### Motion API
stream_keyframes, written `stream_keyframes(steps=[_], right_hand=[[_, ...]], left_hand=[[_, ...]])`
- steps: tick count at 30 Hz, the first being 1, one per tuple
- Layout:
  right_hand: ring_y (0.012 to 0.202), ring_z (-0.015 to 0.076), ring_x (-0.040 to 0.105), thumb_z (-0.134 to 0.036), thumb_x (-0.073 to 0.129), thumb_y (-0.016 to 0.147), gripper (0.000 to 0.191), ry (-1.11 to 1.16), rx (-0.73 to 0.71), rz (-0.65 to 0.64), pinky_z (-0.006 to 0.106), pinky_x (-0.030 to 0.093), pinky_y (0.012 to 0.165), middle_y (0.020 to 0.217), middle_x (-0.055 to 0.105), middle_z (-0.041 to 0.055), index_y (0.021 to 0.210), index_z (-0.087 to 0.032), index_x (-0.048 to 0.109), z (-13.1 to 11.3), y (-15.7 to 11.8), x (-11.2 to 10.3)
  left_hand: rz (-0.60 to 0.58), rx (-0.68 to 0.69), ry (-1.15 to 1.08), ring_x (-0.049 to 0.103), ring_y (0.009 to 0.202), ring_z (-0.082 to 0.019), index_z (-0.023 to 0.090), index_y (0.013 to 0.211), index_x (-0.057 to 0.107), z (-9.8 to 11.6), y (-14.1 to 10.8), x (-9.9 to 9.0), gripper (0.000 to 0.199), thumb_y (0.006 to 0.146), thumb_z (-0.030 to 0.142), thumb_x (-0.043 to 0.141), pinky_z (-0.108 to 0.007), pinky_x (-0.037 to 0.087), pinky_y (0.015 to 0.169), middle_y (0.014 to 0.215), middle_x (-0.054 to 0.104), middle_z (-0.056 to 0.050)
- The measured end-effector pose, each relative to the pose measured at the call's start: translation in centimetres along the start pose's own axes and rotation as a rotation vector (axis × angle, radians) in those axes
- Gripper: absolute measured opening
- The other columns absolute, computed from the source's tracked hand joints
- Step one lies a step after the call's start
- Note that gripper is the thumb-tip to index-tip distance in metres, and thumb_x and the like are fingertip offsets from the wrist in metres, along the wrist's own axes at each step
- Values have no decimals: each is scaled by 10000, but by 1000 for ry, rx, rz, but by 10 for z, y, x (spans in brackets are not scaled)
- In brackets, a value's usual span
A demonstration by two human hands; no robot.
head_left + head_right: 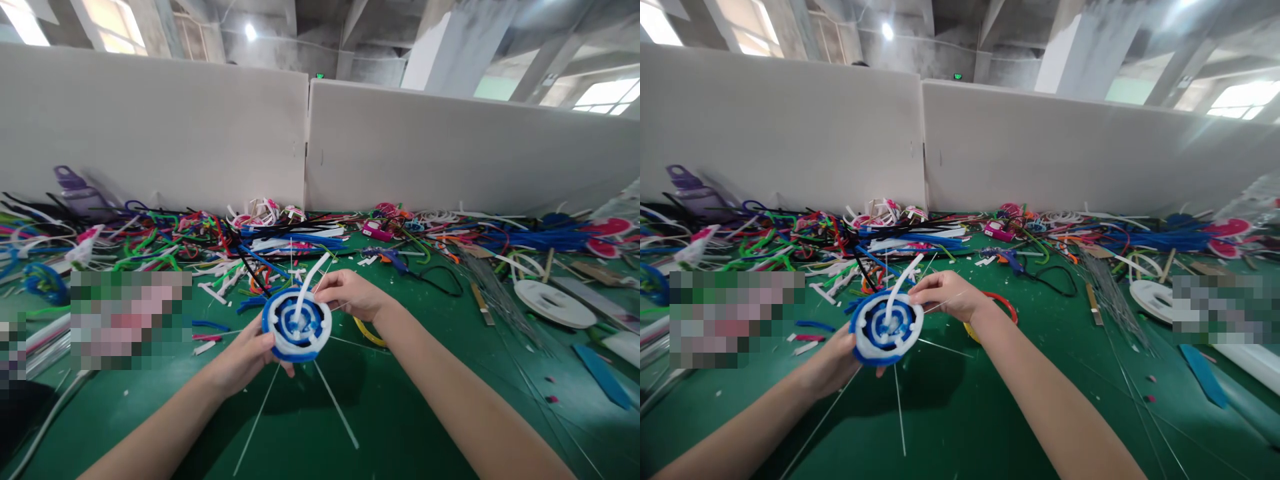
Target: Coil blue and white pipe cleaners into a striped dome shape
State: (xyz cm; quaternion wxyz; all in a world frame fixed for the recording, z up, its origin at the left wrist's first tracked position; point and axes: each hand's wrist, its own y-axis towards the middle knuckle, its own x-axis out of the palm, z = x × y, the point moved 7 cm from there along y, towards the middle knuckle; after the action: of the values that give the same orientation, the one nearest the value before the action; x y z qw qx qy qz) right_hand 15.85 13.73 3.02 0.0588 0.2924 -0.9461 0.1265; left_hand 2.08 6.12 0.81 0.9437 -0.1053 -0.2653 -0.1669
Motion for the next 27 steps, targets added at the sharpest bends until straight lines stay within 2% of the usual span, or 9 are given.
stream_keyframes(steps=[3, 7, 12, 15, 19, 24, 27], right_hand=[[610, 119, 629, -231, 794, 556, 178, -23, 8, -33, 262, 524, 617, 671, 680, 3, 695, -168, 702, 2, -1, 11], [632, 131, 634, -224, 787, 571, 159, -51, -5, -13, 302, 533, 669, 681, 680, 8, 698, -172, 706, 1, -1, 20], [658, 150, 641, -233, 802, 561, 194, -49, -37, 70, 337, 540, 707, 707, 685, 22, 725, -179, 712, 1, 2, 20], [651, 157, 640, -232, 805, 560, 195, -48, -49, 83, 359, 545, 717, 712, 686, 22, 723, -186, 710, 2, 2, 21], [669, 155, 643, -226, 797, 580, 237, 16, -57, 61, 358, 556, 734, 754, 690, 21, 799, -196, 710, 2, 2, 22], [767, 167, 658, -228, 775, 613, 363, 173, -20, 68, 352, 562, 794, 891, 699, 49, 961, -191, 677, 5, 3, 19], [753, 155, 659, -172, 773, 588, 374, 225, -5, 109, 340, 563, 814, 937, 697, 59, 948, -177, 674, 6, 3, 15]], left_hand=[[61, 33, 16, 667, 672, -249, 204, 1168, 584, -3, 0, -3, 586, 618, 326, 745, -314, 542, 507, 836, 695, -113], [203, 35, -71, 679, 775, -256, 244, 1176, 571, -2, 3, -8, 532, 675, 357, 707, -342, 563, 620, 952, 705, -88], [384, -44, -131, 679, 651, -225, 151, 931, 664, -3, 2, -20, 304, 659, 277, 715, -305, 558, 555, 774, 720, -95], [470, -87, -101, 667, 585, -211, 140, 882, 669, -5, -1, -28, 259, 636, 203, 724, -290, 547, 497, 718, 715, -92], [521, -62, -71, 648, 527, -185, 142, 877, 661, -1, -1, -32, 243, 638, 146, 709, -273, 536, 465, 683, 708, -77], [557, 26, -133, 655, 563, -173, 114, 908, 653, 9, 1, -32, 235, 674, 109, 644, -259, 545, 492, 724, 706, -81], [559, 100, -182, 642, 555, -142, 110, 872, 656, 17, 3, -32, 186, 698, 89, 595, -232, 546, 503, 708, 689, -57]])
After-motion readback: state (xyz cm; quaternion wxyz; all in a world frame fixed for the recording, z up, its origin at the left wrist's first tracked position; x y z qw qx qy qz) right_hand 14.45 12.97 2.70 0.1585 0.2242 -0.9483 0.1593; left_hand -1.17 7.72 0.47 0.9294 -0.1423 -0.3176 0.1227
